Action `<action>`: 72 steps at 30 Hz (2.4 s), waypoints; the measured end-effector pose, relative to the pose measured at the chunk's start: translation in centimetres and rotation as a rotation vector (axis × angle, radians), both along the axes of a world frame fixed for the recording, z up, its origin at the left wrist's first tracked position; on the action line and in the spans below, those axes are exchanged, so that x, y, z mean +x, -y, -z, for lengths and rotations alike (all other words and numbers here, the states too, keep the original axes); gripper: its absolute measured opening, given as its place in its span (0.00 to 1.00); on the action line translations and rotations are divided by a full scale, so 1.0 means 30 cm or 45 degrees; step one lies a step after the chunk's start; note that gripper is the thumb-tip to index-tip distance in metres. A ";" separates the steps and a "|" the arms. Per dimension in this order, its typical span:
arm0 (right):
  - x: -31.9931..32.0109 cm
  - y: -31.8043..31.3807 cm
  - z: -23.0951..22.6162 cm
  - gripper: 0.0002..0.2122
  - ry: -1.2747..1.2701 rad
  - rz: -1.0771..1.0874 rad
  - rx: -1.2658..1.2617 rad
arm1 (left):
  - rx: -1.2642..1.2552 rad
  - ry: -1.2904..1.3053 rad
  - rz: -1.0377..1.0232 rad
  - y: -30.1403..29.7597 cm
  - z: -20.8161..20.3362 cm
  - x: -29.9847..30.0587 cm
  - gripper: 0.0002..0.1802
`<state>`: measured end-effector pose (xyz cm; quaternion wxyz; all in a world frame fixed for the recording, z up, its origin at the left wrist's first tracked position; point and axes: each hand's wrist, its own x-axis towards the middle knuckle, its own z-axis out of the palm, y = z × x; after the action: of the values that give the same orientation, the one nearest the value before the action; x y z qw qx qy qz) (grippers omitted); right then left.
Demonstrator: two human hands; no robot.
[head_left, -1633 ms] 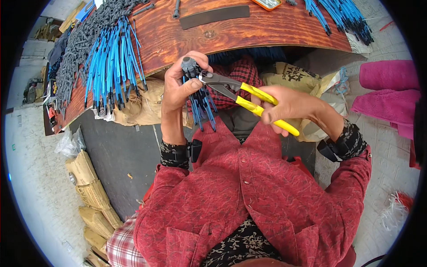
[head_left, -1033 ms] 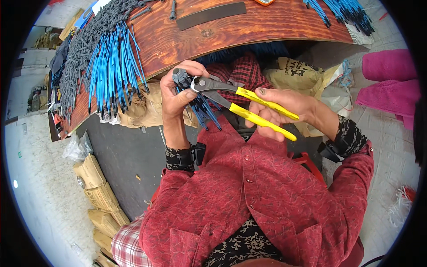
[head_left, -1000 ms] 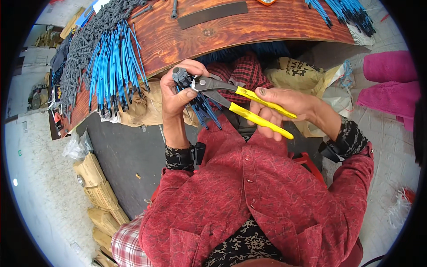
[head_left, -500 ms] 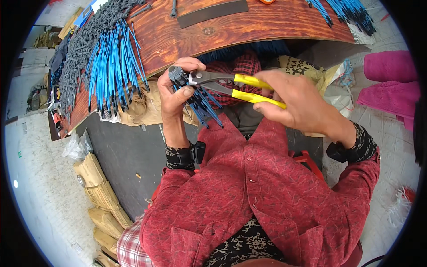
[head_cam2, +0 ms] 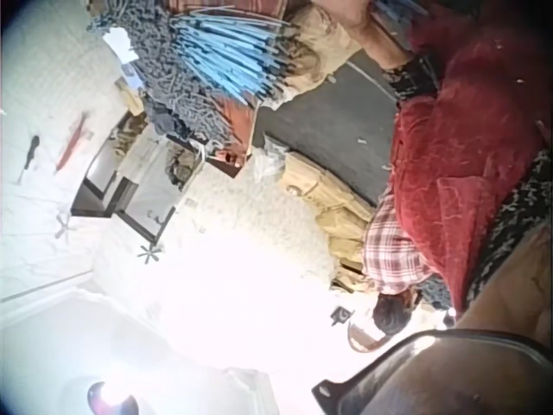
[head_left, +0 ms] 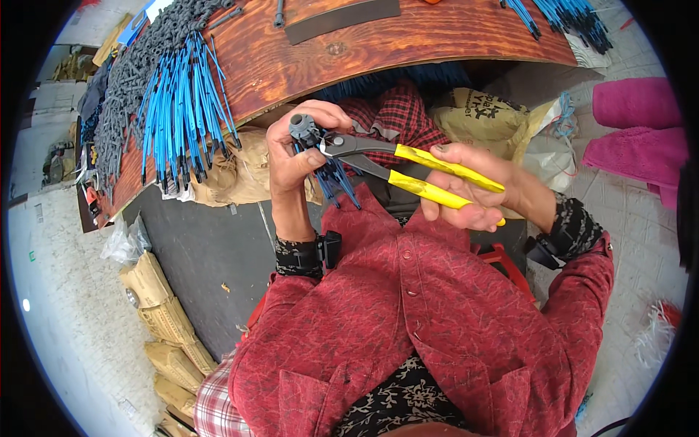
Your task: Assembling blue plastic components into a cluster and trimming them with pliers.
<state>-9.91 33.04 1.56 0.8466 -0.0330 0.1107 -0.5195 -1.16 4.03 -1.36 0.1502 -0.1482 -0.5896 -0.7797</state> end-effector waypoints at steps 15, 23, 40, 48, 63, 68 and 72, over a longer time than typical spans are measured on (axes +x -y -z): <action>0.018 0.029 -0.283 0.25 -2.431 0.249 0.128 | -0.005 0.019 -0.070 0.029 0.003 -0.006 0.27; -0.085 0.062 -0.283 0.30 -1.259 -0.164 0.252 | -0.033 0.021 -0.120 0.026 0.015 0.025 0.31; -0.113 0.019 -0.077 0.35 -1.068 0.060 0.135 | 0.004 0.051 -0.093 -0.007 -0.010 -0.018 0.27; -0.043 0.033 -0.284 0.33 -2.567 0.263 0.026 | 0.025 0.038 -0.153 0.016 0.005 -0.007 0.28; -0.051 0.004 -0.261 0.25 -1.667 0.116 0.175 | -0.036 0.080 -0.197 -0.007 -0.011 0.015 0.33; -0.042 0.007 -0.235 0.22 -2.006 0.253 0.060 | -0.036 0.115 -0.197 -0.003 -0.008 0.019 0.31; -0.007 0.021 -0.263 0.21 -2.148 0.244 0.107 | -0.047 0.097 -0.184 -0.007 -0.015 0.012 0.30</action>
<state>-10.13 32.41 9.44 0.4333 -0.3683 0.7264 -0.3859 -0.79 4.23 -0.93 0.1808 -0.0781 -0.6183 -0.7609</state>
